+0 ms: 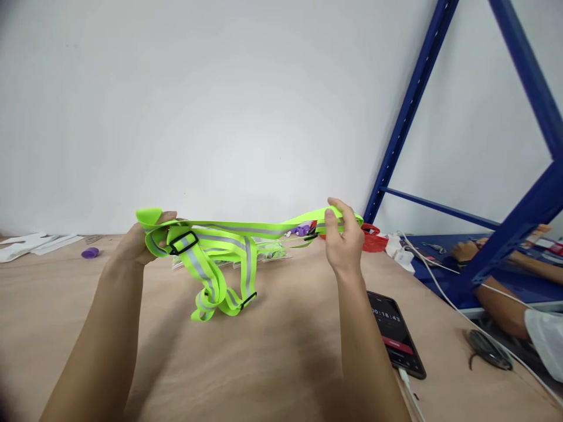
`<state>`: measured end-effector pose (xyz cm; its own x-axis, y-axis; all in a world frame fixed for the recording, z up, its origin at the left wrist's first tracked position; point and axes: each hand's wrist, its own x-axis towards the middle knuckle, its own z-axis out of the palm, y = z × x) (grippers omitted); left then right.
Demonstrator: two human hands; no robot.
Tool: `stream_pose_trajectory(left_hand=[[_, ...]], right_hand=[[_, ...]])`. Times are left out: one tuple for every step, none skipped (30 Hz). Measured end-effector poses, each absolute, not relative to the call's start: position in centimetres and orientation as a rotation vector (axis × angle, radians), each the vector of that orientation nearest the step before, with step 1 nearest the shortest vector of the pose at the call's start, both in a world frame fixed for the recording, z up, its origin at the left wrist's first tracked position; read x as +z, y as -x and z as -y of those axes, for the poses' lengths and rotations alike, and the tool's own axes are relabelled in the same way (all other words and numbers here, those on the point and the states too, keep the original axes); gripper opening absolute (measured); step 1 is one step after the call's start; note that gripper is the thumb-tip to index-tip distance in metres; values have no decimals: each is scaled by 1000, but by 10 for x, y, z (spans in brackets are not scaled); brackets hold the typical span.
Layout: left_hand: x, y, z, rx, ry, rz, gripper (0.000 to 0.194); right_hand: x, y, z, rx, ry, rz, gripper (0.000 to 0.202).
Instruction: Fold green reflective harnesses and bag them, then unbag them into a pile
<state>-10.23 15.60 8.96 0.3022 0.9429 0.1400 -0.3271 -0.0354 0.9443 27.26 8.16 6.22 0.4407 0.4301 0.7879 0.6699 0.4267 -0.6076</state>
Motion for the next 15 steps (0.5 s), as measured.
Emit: stream_pose_trajectory(left_hand=[[90, 103, -157, 1223, -1133, -667, 21], [90, 102, -158, 1272, -1095, -632, 15], [90, 101, -157, 1312, -1055, -587, 8], [91, 99, -155, 1351, -1015, -528, 2], [93, 96, -152, 1380, -982, -464, 8], [94, 93, -149, 1397, -964, -406, 14], [95, 89, -146, 1400, -961, -365, 16], [96, 85, -142, 1393, -960, -341, 16], [97, 81, -139, 1371, -959, -335, 14], [97, 78, -137, 1335, -954, -342, 12], [97, 74, -135, 1290, -945, -357, 11], [97, 71, -133, 1236, -933, -376, 12], [96, 68, -132, 1179, -919, -396, 14], [95, 66, -131, 1123, -908, -413, 16], [94, 63, -131, 1071, -903, -422, 17]], right_hand=[[62, -273, -82, -247, 1276, 1178, 46], [62, -273, -83, -269, 1362, 1192, 43], [62, -273, -83, -270, 1447, 1214, 42], [62, -274, -83, -253, 1534, 1246, 41], [62, -274, -82, -213, 1629, 1286, 43], [63, -274, -81, -154, 1730, 1336, 45], [63, -274, -80, -74, 1825, 1397, 48], [63, -273, -79, 31, 1901, 1470, 50], [62, -272, -79, 157, 1949, 1551, 51], [61, -271, -79, 291, 1970, 1630, 51], [59, -269, -79, 414, 1974, 1700, 50], [57, -267, -80, 515, 1969, 1759, 49], [55, -265, -81, 591, 1966, 1804, 49], [52, -263, -83, 650, 1966, 1833, 49], [50, -261, -85, 703, 1967, 1846, 49]])
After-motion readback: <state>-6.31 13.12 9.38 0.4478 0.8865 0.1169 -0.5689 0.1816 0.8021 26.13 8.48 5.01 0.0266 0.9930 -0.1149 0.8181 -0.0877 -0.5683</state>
